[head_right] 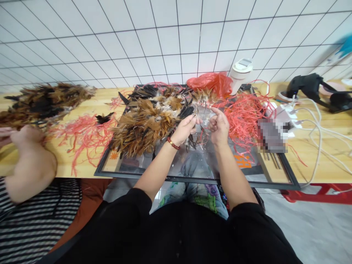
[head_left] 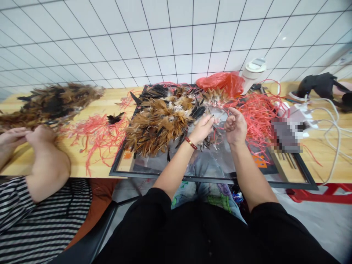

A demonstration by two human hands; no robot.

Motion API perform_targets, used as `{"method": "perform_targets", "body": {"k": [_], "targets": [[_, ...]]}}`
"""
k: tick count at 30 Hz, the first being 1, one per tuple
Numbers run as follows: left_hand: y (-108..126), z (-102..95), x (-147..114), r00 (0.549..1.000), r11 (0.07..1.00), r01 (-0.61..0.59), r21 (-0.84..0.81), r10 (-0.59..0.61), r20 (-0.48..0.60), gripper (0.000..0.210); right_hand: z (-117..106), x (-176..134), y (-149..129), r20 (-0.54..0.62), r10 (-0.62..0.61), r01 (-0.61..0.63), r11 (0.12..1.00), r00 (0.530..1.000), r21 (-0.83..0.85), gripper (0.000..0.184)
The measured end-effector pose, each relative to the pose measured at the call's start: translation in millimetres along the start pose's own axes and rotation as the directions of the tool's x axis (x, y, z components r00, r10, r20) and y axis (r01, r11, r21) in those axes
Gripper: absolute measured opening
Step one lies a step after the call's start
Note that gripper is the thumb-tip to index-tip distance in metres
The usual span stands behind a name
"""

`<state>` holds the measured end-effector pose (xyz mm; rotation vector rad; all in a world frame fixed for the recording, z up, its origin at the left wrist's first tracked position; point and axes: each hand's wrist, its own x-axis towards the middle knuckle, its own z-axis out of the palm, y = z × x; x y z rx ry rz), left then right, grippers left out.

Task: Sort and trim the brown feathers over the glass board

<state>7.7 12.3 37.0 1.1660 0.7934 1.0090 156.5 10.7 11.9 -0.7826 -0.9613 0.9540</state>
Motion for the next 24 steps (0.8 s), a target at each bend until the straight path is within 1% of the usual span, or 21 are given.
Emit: {"method": "perform_targets", "body": {"k": [1, 3, 5, 7, 10, 12, 14, 17, 20, 24], "targets": [[-2, 1.5, 0, 0.997, 0.998, 0.060, -0.029, -0.059, 0.055, 0.024, 3, -1, -4, -0.002, -0.002, 0.002, 1.000, 1.000, 0.030, 0.051], [-6, 4.6, 0, 0.975, 0.984, 0.179, -0.012, -0.175, 0.140, 0.024, 8, -4, -10, 0.000, -0.013, 0.013, 0.998, 1.000, 0.064, 0.048], [-9, 6.7, 0, 0.947, 0.958, 0.285, -0.026, -0.277, 0.160, 0.025, 11, -5, -16, 0.009, -0.009, 0.008, 0.997, 1.000, 0.078, 0.046], [-13, 6.5, 2, 0.934, 0.939, 0.337, -0.064, -0.324, 0.150, 0.026, 11, -4, -18, 0.013, 0.014, -0.015, 0.995, 1.000, 0.098, 0.046], [-16, 3.4, 6, 0.938, 0.934, 0.341, -0.107, -0.331, 0.099, 0.028, 8, -2, -15, 0.026, 0.068, -0.071, 0.986, 0.997, 0.148, 0.046], [-17, 1.4, 8, 0.944, 0.937, 0.329, -0.118, -0.324, 0.060, 0.028, 6, -1, -10, 0.046, 0.123, -0.129, 0.982, 0.991, 0.140, 0.046], [-17, 0.6, 8, 0.947, 0.939, 0.322, -0.121, -0.319, 0.048, 0.028, 5, 0, -3, 0.063, 0.194, -0.198, 0.977, 0.979, 0.075, 0.046], [-17, 1.3, 9, 0.950, 0.940, 0.313, -0.137, -0.309, 0.056, 0.027, 6, -2, 6, 0.081, 0.294, -0.288, 0.954, 0.952, -0.081, 0.050], [-17, 2.2, 8, 0.956, 0.945, 0.295, -0.145, -0.291, 0.047, 0.025, 7, -4, 8, 0.083, 0.326, -0.304, 0.931, 0.942, -0.201, 0.051], [-17, 2.8, 6, 0.952, 0.942, 0.304, -0.138, -0.296, 0.078, 0.026, 8, -5, 8, 0.082, 0.322, -0.299, 0.930, 0.943, -0.215, 0.047]]}}
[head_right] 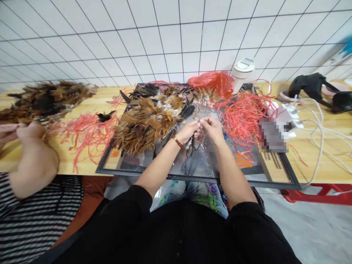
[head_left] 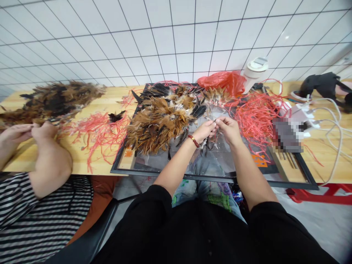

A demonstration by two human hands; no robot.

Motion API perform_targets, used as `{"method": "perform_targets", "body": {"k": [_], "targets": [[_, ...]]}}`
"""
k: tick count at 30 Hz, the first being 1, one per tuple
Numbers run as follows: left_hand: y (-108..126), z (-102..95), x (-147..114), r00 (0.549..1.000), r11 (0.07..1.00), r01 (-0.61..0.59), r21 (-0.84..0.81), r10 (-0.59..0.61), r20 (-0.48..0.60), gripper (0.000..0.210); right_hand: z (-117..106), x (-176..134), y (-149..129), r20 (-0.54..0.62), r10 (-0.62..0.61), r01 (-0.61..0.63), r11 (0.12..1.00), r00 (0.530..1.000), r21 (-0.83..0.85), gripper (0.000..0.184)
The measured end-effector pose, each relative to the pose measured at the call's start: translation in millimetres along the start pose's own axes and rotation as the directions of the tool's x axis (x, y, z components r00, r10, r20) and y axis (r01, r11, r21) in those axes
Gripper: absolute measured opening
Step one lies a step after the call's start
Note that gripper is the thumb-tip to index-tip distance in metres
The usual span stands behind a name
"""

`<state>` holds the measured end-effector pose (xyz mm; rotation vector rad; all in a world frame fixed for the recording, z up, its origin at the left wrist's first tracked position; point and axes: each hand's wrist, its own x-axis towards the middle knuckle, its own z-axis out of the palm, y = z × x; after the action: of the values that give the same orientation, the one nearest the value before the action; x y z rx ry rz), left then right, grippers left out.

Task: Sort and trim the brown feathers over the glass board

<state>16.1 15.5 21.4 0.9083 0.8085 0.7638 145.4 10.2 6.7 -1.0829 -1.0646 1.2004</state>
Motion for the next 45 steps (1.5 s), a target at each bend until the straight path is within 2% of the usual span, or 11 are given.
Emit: {"method": "perform_targets", "body": {"k": [4, 7, 10, 15, 20, 23, 27, 31, 35, 40, 45], "targets": [[-2, 0.8, 2, 1.000, 0.999, 0.027, -0.039, -0.027, 0.010, 0.026, -1, 0, 3, -0.010, -0.017, 0.016, 0.999, 1.000, -0.048, 0.045], [-1, -0.9, 8, 0.980, 0.985, -0.051, -0.162, 0.018, -0.198, 0.027, -3, -2, 4, -0.089, -0.218, 0.182, 0.936, 0.972, -0.302, 0.039], [5, -5.9, 11, 0.911, 0.943, -0.206, -0.263, 0.086, -0.404, 0.028, -6, -7, 2, 0.100, -0.324, 0.323, 0.762, 0.941, -0.561, 0.036], [15, -12.2, 6, 0.880, 0.899, -0.285, -0.333, 0.107, -0.463, 0.027, -2, -12, 2, 0.367, -0.193, 0.403, 0.619, 0.910, -0.674, 0.025], [24, -14.6, 1, 0.820, 0.843, -0.405, -0.353, 0.164, -0.549, 0.023, -11, -3, 9, 0.149, -0.075, 0.146, 0.820, 0.986, -0.554, 0.026], [32, -18.5, -5, 0.766, 0.811, -0.500, -0.303, 0.252, -0.591, 0.022, -23, 7, 12, -0.082, -0.168, 0.101, 0.846, 0.982, -0.523, 0.030], [38, -19.6, -16, 0.806, 0.878, -0.428, -0.216, 0.263, -0.530, 0.025, -33, 15, 7, -0.243, -0.254, 0.187, 0.944, 0.936, -0.270, 0.042], [31, -10.8, -19, 0.925, 0.948, -0.285, -0.140, 0.233, -0.301, 0.024, -33, 13, -6, -0.139, -0.098, 0.113, 0.988, 0.985, 0.104, 0.043], [14, 3.0, -16, 0.990, 0.990, -0.129, -0.062, 0.124, -0.073, 0.024, -24, 6, -15, -0.041, -0.131, 0.137, 0.942, 0.991, 0.306, 0.045], [-1, 11.8, -13, 0.991, 0.993, 0.095, -0.068, -0.088, 0.105, 0.024, -11, -3, -22, -0.033, -0.209, 0.207, 0.914, 0.977, 0.348, 0.043], [0, 4.5, -10, 0.994, 0.991, 0.113, -0.066, -0.112, 0.006, 0.027, -19, 0, -23, -0.101, -0.218, 0.234, 0.954, 0.971, 0.187, 0.041]]}}
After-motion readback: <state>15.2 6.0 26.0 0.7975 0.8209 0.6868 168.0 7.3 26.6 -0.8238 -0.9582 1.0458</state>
